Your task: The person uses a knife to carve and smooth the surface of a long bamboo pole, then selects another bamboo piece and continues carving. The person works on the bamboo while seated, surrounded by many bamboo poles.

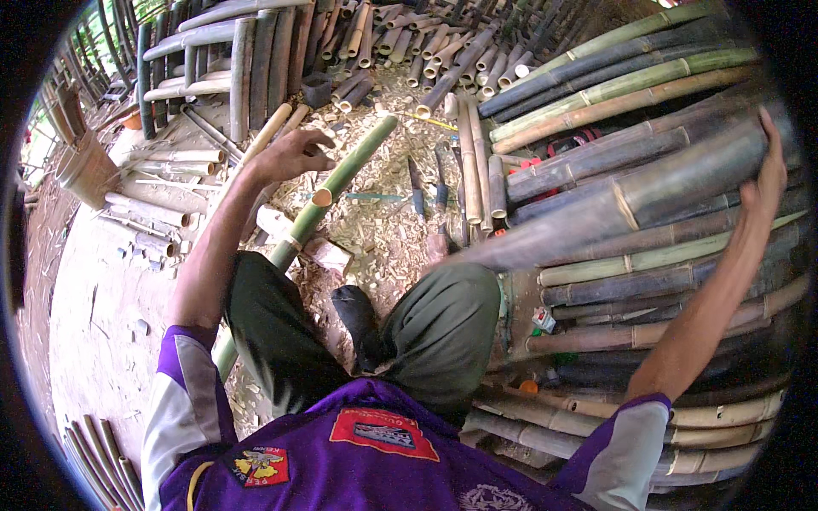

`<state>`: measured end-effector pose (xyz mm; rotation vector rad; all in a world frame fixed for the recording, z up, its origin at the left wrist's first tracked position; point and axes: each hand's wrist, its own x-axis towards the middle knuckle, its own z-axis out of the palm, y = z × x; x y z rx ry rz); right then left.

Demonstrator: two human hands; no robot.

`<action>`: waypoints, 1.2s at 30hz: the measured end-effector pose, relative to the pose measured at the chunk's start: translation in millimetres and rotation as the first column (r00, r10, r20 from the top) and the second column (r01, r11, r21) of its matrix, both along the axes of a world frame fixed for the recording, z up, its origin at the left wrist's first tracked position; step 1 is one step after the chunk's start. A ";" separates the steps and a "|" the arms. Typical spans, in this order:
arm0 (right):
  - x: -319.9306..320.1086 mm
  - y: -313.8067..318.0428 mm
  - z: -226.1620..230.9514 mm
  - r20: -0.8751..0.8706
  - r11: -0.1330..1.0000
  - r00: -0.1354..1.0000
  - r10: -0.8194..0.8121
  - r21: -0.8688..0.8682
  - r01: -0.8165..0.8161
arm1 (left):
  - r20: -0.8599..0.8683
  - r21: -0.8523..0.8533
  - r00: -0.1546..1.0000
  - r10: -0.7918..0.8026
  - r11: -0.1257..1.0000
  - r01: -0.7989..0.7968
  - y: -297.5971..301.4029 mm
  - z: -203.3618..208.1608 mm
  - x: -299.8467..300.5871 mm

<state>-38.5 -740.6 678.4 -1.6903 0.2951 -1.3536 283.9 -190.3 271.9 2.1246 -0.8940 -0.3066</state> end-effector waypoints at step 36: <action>277.8 391.3 -409.5 0.345 -0.071 0.391 0.853 0.820 -0.569 | 0.243 0.301 0.823 0.513 0.767 -0.567 72.4 56.1 -76.9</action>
